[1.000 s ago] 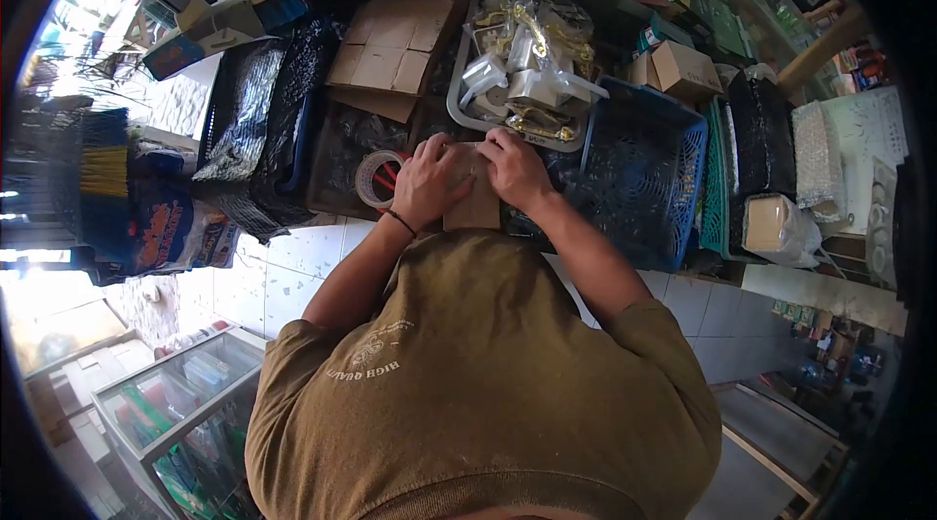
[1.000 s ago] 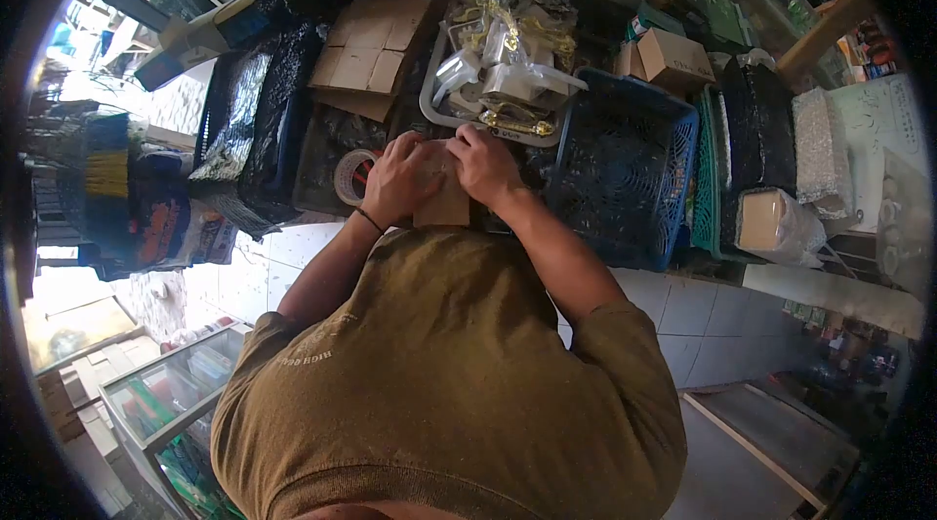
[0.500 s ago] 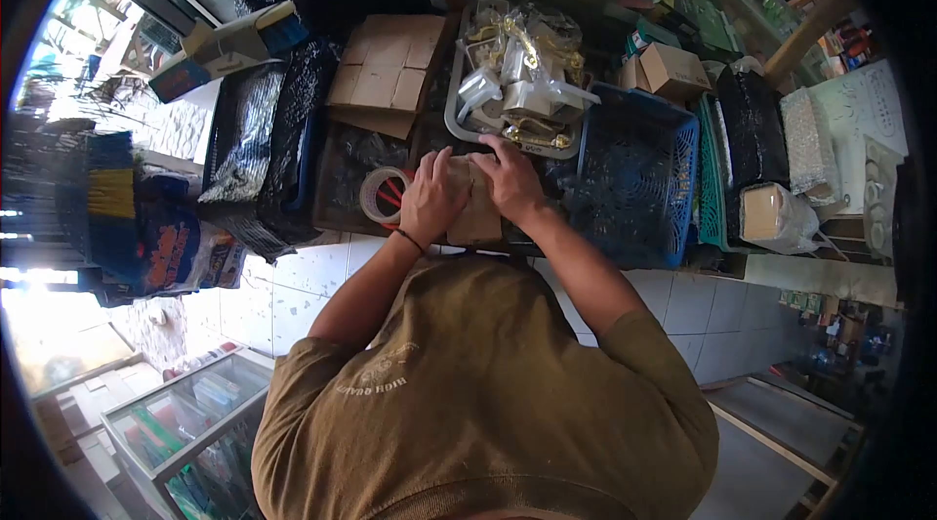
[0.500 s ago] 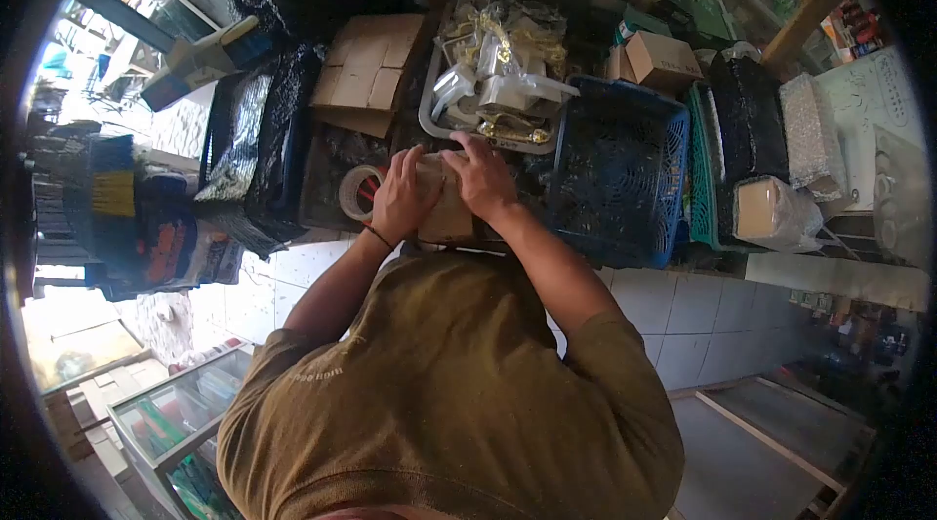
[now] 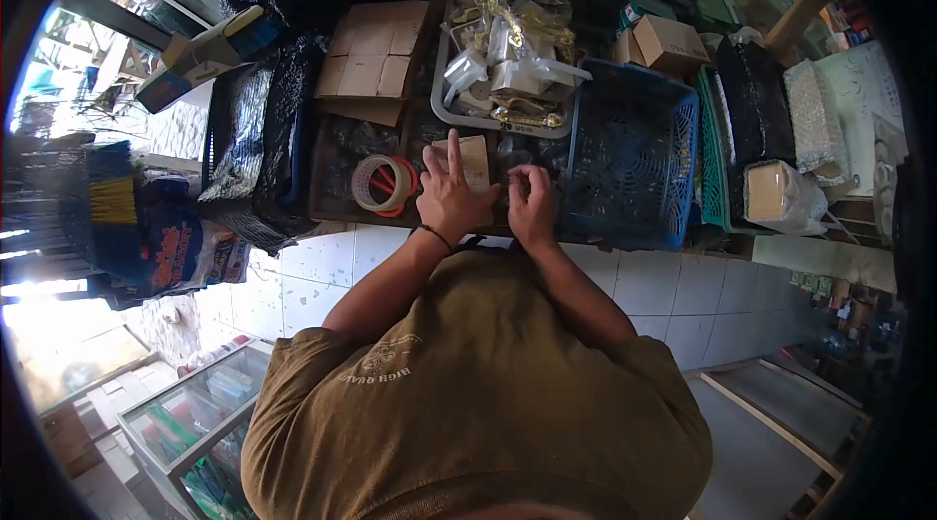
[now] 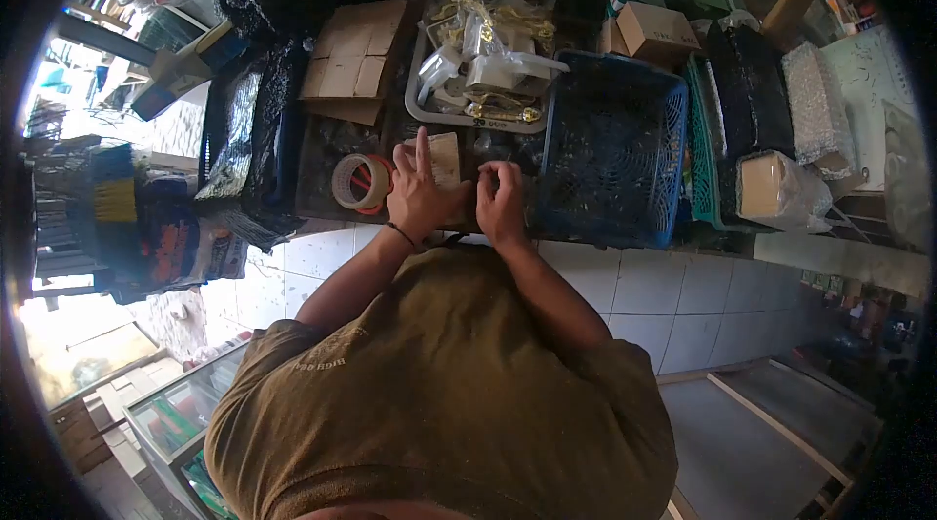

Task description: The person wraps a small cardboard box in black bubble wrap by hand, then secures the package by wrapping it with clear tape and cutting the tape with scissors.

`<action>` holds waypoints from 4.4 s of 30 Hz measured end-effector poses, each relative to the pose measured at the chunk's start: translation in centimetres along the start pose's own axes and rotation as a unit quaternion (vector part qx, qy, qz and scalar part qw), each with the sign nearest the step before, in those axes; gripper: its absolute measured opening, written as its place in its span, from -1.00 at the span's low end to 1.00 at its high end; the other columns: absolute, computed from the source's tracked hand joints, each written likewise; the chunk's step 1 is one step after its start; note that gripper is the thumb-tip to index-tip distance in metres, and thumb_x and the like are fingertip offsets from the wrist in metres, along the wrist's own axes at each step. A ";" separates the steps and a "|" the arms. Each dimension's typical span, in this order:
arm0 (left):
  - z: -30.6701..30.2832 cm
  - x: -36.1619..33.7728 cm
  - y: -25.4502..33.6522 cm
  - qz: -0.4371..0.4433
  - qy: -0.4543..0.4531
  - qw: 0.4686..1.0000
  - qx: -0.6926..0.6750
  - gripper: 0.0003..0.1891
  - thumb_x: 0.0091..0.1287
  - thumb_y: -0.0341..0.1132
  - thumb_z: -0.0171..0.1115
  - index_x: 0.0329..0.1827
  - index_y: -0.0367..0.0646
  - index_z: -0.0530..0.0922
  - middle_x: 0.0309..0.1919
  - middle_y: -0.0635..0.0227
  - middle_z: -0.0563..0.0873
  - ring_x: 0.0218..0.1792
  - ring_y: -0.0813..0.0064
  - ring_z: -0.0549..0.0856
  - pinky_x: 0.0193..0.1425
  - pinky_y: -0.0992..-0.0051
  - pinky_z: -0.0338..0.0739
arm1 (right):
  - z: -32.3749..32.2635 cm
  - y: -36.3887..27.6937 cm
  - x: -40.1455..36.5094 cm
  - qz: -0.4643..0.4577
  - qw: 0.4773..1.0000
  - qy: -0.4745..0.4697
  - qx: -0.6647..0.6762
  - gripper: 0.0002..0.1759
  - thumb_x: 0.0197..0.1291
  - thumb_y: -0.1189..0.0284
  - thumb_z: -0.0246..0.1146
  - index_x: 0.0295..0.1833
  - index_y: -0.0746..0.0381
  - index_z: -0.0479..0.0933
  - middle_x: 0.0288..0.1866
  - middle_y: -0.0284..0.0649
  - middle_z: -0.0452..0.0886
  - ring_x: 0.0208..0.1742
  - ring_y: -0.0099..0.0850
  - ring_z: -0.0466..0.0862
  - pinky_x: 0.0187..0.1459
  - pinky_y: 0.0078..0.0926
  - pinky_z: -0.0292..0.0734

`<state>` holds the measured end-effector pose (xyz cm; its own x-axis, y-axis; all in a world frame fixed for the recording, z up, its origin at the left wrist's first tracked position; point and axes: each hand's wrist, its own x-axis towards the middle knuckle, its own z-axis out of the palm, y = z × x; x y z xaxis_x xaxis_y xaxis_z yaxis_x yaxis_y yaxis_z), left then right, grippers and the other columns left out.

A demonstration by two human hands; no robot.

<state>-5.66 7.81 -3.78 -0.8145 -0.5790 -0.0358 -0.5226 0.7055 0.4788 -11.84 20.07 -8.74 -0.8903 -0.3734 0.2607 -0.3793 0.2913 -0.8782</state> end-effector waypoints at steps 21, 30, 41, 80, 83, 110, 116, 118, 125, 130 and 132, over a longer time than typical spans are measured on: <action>-3.1 -0.5 -9.5 -0.192 -0.258 0.351 -0.880 -0.39 0.21 -0.11 -0.08 0.31 -0.23 0.35 0.19 0.05 0.52 0.15 0.04 0.55 0.29 0.10 0.38 | -3.0 -2.9 -0.9 0.243 0.943 -0.072 0.216 -0.86 0.33 0.43 0.12 -0.13 0.28 0.48 -0.31 -0.33 0.57 -0.27 -0.58 0.55 -0.22 -0.59 0.43; -0.1 -0.2 -8.7 -0.158 -0.269 0.206 -0.927 -0.23 0.26 0.14 -0.06 0.44 -0.17 0.16 0.32 -0.05 0.34 0.24 -0.11 0.45 0.20 -0.02 0.44 | -3.8 -6.5 1.4 0.125 0.957 -0.083 0.248 -0.88 0.33 0.47 0.10 -0.11 0.29 0.46 -0.27 -0.34 0.55 -0.22 -0.62 0.50 -0.19 -0.64 0.38; -0.5 1.9 -7.3 -0.081 -0.362 0.199 -0.907 -0.35 0.23 -0.09 -0.04 0.35 -0.30 0.30 0.24 -0.11 0.45 0.19 -0.10 0.51 0.30 -0.03 0.36 | -4.0 -10.4 5.5 -0.111 0.991 -0.031 0.072 -0.79 0.19 0.49 0.24 -0.08 0.30 0.47 -0.14 -0.24 0.52 -0.16 -0.43 0.56 -0.08 -0.51 0.44; -1.3 2.8 -7.2 -0.099 -0.423 0.110 -0.894 -0.28 0.17 -0.08 -0.06 0.36 -0.36 0.26 0.20 -0.15 0.48 0.13 -0.07 0.56 0.28 0.04 0.40 | -4.6 -12.2 7.2 -0.357 0.918 -0.072 -0.160 -0.65 0.04 0.51 0.36 0.00 0.30 0.59 -0.13 -0.18 0.60 -0.19 -0.30 0.63 -0.18 -0.44 0.58; -0.2 2.7 -8.3 -0.127 -0.427 0.151 -0.882 -0.28 0.17 -0.07 -0.05 0.37 -0.34 0.26 0.22 -0.14 0.46 0.17 -0.07 0.53 0.31 0.04 0.35 | -4.9 -11.3 7.1 -0.361 0.909 -0.097 -0.184 -0.62 0.06 0.50 0.35 0.04 0.30 0.58 -0.10 -0.19 0.59 -0.18 -0.31 0.63 -0.17 -0.43 0.58; -2.4 -1.4 -7.7 -0.234 -0.293 0.425 -0.824 -0.35 0.27 -0.02 -0.10 0.37 -0.24 0.26 0.21 0.03 0.49 0.17 0.09 0.53 0.30 0.13 0.36 | -1.2 -4.6 2.7 -0.076 0.992 -0.105 0.005 -0.78 0.13 0.42 0.32 -0.17 0.34 0.60 -0.05 -0.05 0.64 -0.05 -0.18 0.66 -0.07 -0.38 0.55; -3.3 -0.3 -6.8 -0.279 -0.280 0.472 -0.788 -0.43 0.29 -0.17 -0.06 0.39 -0.11 0.23 0.17 0.14 0.51 0.16 0.20 0.55 0.25 0.22 0.42 | 0.7 -1.0 0.6 0.085 0.987 -0.068 0.116 -0.74 0.23 0.36 0.26 -0.08 0.32 0.61 -0.02 -0.12 0.65 -0.01 -0.31 0.65 0.04 -0.46 0.48; -3.3 -0.3 -5.9 -0.264 -0.261 0.525 -0.766 -0.44 0.30 -0.21 -0.06 0.39 -0.11 0.22 0.17 0.14 0.50 0.16 0.24 0.55 0.23 0.25 0.44 | 0.1 -1.8 0.5 0.165 0.971 -0.071 0.156 -0.70 0.27 0.32 0.23 -0.03 0.31 0.59 -0.02 -0.14 0.64 -0.01 -0.34 0.63 0.04 -0.48 0.47; 0.0 -0.3 -6.4 -0.017 -0.086 0.894 -0.440 -0.32 0.18 -0.24 0.09 0.42 -0.11 0.19 0.26 0.08 0.26 0.33 0.13 0.25 0.41 0.29 0.18 | 0.7 2.5 -1.6 0.308 0.919 -0.072 0.236 -0.56 0.35 0.10 0.05 0.10 0.22 0.46 -0.04 -0.29 0.54 -0.05 -0.44 0.55 -0.06 -0.39 0.53; -0.5 -0.2 -5.2 0.087 -0.013 0.942 -0.323 -0.27 0.08 -0.16 0.21 0.39 -0.06 0.23 0.25 0.02 0.25 0.26 -0.05 0.32 0.37 0.21 0.26 | -0.4 -0.4 -1.7 0.395 0.859 -0.102 0.307 -0.51 0.36 0.04 -0.02 0.18 0.18 0.41 0.11 -0.22 0.47 0.04 -0.34 0.53 -0.09 -0.25 0.54; -1.9 0.0 -4.4 0.174 -0.018 0.960 -0.218 -0.20 0.00 -0.12 0.27 0.39 -0.03 0.23 0.27 0.01 0.24 0.23 -0.11 0.36 0.32 0.15 0.32 | -0.7 -1.9 -1.6 0.416 0.827 -0.119 0.359 -0.47 0.36 0.00 -0.03 0.21 0.16 0.39 0.12 -0.23 0.49 0.04 -0.35 0.54 -0.09 -0.26 0.51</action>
<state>-2.94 3.94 -4.20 -0.9329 -0.3189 0.1674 -0.0676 0.6116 0.7883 -9.85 20.73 -7.25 -0.6614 -0.4943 -0.5642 0.6625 -0.0321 -0.7484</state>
